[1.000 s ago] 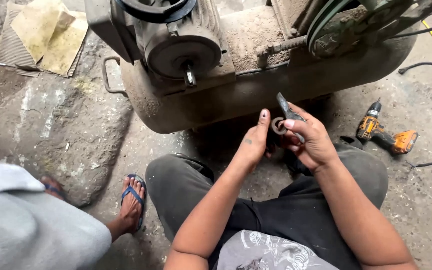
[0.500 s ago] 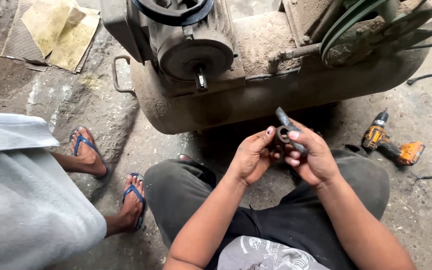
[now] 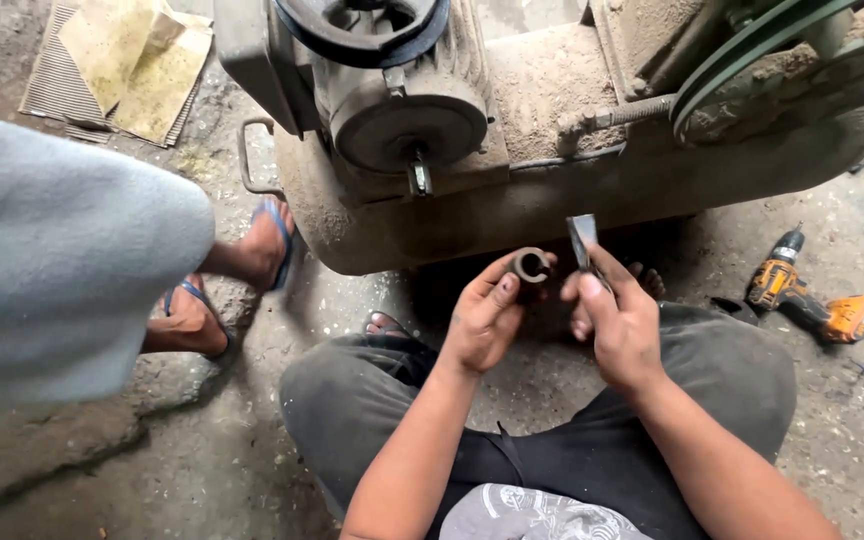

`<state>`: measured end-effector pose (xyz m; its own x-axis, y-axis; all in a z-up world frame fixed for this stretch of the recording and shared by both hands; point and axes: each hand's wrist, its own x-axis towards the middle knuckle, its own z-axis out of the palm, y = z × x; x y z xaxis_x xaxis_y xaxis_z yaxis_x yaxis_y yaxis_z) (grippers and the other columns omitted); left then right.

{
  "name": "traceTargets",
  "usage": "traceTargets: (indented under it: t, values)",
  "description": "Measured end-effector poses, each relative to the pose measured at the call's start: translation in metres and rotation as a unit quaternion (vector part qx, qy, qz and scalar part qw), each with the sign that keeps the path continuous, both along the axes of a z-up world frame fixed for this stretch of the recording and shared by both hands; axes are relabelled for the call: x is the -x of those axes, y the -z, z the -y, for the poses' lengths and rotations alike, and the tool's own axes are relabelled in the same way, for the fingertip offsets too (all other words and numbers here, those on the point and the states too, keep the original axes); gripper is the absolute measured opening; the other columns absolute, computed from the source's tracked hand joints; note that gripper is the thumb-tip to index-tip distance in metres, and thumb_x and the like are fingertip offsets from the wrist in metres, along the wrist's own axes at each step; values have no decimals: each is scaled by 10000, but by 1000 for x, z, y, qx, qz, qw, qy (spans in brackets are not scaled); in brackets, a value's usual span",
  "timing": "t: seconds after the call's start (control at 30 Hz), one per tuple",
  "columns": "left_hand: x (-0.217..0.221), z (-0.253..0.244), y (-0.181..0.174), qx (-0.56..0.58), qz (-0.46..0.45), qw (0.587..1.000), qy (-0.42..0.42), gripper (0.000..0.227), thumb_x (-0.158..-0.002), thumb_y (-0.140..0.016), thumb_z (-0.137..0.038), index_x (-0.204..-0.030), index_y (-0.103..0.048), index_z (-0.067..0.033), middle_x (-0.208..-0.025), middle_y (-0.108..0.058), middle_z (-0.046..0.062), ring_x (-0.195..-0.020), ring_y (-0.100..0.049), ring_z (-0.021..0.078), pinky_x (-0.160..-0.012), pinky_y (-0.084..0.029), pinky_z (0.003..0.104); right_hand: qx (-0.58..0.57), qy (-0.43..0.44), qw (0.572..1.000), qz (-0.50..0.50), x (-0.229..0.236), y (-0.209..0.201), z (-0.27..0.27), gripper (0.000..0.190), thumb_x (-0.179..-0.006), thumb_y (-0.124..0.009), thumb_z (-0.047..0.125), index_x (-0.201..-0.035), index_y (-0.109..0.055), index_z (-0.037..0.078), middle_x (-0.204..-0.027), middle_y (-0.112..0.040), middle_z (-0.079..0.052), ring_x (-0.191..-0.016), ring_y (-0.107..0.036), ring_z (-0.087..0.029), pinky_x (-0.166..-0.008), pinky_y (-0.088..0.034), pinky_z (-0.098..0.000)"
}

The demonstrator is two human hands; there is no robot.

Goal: Filing the inner diameter of a metal pulley to fit it onto a motor shaft

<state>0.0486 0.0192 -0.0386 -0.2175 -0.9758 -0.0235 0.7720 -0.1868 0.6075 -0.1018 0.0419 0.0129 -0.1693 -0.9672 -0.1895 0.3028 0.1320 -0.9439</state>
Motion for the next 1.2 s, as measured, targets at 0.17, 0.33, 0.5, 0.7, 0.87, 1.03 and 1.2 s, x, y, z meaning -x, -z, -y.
traceTargets:
  t: [0.17, 0.33, 0.5, 0.7, 0.87, 1.03, 1.2]
  values:
    - [-31, 4, 18, -1, -57, 998, 16, 509, -1030, -599, -120, -1447, -490, 150, -1194, -683, 303, -1073, -693, 311, -934, -584, 396, 273, -122, 871, -391, 14, 11, 3, 451, -929, -666, 263, -1367, -701, 158, -850, -678, -84, -587, -620, -198, -504, -520, -310]
    - [-42, 4, 18, 21, -25, 999, 10, 528, -979, -663, -86, -1432, -519, 144, -1133, -698, 261, -1022, -701, 275, -937, -575, 388, 358, -156, 787, -478, -12, -19, 16, 418, -903, -699, 195, -1310, -702, 103, -1146, -699, -167, -825, -703, -309, -687, -567, -419]
    - [-41, 1, 17, 34, 25, 999, 17, 518, -936, -732, -89, -1392, -581, 106, -1118, -704, 203, -989, -688, 202, -914, -574, 347, 312, -124, 840, -426, -21, -3, 11, 495, -784, -856, 248, -1219, -698, 72, -1173, -702, -164, -932, -724, -344, -786, -580, -438]
    - [-47, 3, 0, 51, 36, 998, 0, 490, -944, -721, -79, -1379, -594, 107, -1093, -687, 172, -1017, -661, 195, -944, -554, 348, 291, -90, 847, -435, -17, 8, 14, 254, -846, -825, 119, -1085, -760, 65, -996, -757, -104, -835, -746, -292, -734, -599, -383]
    - [-51, 4, 0, 68, 64, 995, -13, 486, -933, -746, -89, -1360, -610, 101, -1106, -665, 173, -1039, -640, 207, -956, -541, 363, 269, -93, 836, -468, -23, -6, 17, 237, -857, -832, 133, -1063, -750, 48, -925, -776, -82, -813, -757, -287, -672, -593, -351]
    - [-58, 5, -11, 95, 140, 986, -8, 480, -916, -783, -121, -1340, -649, 57, -1135, -660, 136, -1052, -609, 162, -955, -520, 340, 342, -81, 815, -461, -23, 4, 19, 241, -831, -843, 47, -1067, -795, 51, -976, -743, -108, -778, -742, -250, -678, -598, -348]
    - [-56, 6, -8, 87, 138, 987, -11, 461, -895, -814, -127, -1293, -671, 57, -1041, -664, 155, -966, -665, 199, -899, -562, 365, 214, -88, 878, -420, -21, 1, 16, 396, -779, -912, 162, -1123, -749, 51, -940, -772, -67, -883, -765, -242, -801, -597, -357]
